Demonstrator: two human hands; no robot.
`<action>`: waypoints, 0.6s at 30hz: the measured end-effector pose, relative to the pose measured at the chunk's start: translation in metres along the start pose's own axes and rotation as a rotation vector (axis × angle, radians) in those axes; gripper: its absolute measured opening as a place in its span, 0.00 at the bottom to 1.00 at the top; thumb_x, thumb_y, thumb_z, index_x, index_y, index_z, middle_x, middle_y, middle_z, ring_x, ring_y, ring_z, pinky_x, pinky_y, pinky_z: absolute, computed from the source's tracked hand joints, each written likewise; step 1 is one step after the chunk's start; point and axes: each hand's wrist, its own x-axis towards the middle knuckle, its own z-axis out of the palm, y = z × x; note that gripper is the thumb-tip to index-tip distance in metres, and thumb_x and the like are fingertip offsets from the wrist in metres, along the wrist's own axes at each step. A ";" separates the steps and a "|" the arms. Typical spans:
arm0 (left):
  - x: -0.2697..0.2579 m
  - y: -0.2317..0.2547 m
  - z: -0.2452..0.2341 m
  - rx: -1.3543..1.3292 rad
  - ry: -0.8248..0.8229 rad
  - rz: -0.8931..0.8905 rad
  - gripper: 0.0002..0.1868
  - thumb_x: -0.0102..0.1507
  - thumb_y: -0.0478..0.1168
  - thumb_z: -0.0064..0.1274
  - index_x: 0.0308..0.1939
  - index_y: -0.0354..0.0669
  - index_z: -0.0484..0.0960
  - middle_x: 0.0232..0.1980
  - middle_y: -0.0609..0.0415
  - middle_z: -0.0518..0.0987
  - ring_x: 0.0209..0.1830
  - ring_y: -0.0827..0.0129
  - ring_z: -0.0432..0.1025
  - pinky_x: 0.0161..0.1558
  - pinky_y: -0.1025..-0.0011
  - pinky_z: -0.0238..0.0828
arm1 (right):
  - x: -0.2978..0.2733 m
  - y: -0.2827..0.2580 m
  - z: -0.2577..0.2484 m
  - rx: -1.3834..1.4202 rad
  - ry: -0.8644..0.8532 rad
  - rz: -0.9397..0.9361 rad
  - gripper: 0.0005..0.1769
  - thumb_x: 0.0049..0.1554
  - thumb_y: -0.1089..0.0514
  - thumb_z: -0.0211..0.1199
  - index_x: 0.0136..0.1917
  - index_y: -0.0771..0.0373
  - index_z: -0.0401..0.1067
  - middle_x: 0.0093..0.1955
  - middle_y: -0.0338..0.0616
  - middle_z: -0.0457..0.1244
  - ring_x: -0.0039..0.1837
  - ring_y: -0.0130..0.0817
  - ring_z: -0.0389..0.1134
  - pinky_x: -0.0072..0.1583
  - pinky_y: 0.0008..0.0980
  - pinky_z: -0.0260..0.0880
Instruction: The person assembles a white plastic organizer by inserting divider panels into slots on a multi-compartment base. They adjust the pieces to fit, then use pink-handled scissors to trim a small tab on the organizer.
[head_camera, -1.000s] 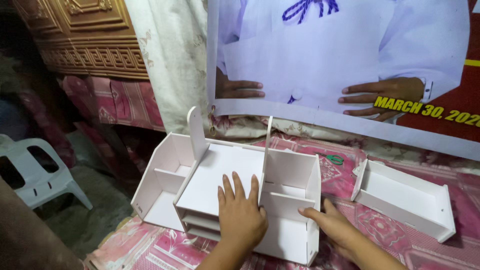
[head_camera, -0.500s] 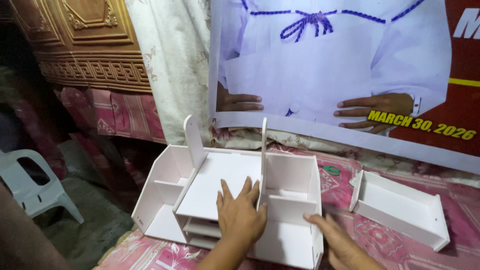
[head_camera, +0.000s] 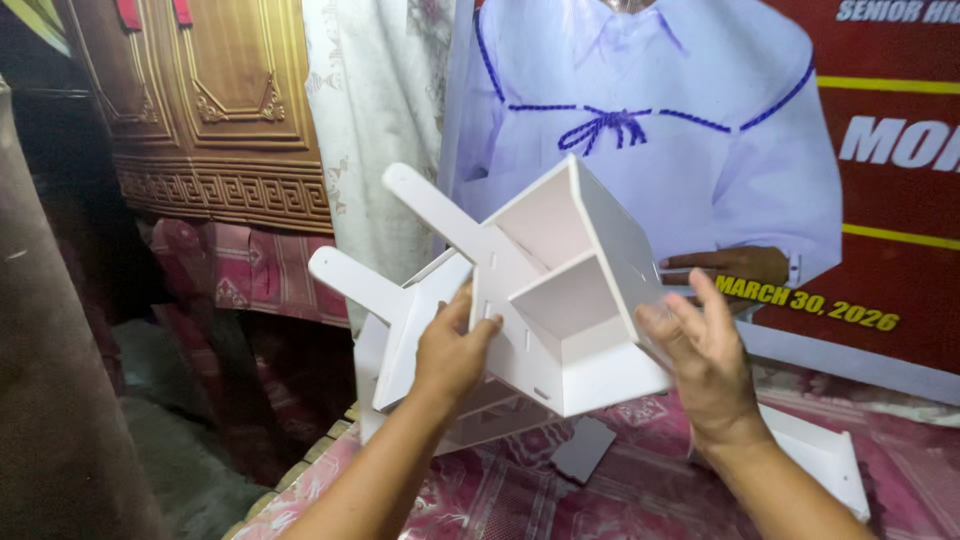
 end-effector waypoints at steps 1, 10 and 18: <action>-0.001 0.002 -0.003 -0.097 -0.017 -0.038 0.32 0.59 0.41 0.55 0.68 0.48 0.74 0.69 0.52 0.74 0.64 0.63 0.72 0.62 0.69 0.68 | 0.001 -0.013 0.001 0.028 -0.007 -0.042 0.62 0.50 0.44 0.67 0.84 0.69 0.36 0.80 0.71 0.46 0.79 0.51 0.54 0.75 0.41 0.53; -0.026 0.011 -0.012 -0.544 0.020 -0.302 0.26 0.61 0.36 0.52 0.64 0.41 0.81 0.54 0.53 0.84 0.48 0.73 0.76 0.52 0.75 0.71 | -0.001 -0.073 0.036 0.166 -0.091 -0.229 0.59 0.50 0.55 0.69 0.82 0.72 0.37 0.82 0.66 0.47 0.81 0.47 0.53 0.76 0.38 0.53; -0.023 -0.005 -0.032 -0.599 -0.031 -0.380 0.22 0.61 0.36 0.51 0.59 0.36 0.83 0.46 0.52 0.84 0.41 0.70 0.77 0.44 0.72 0.74 | 0.011 -0.075 0.043 0.000 -0.183 -0.158 0.44 0.56 0.45 0.58 0.79 0.70 0.55 0.75 0.61 0.59 0.75 0.40 0.60 0.74 0.34 0.53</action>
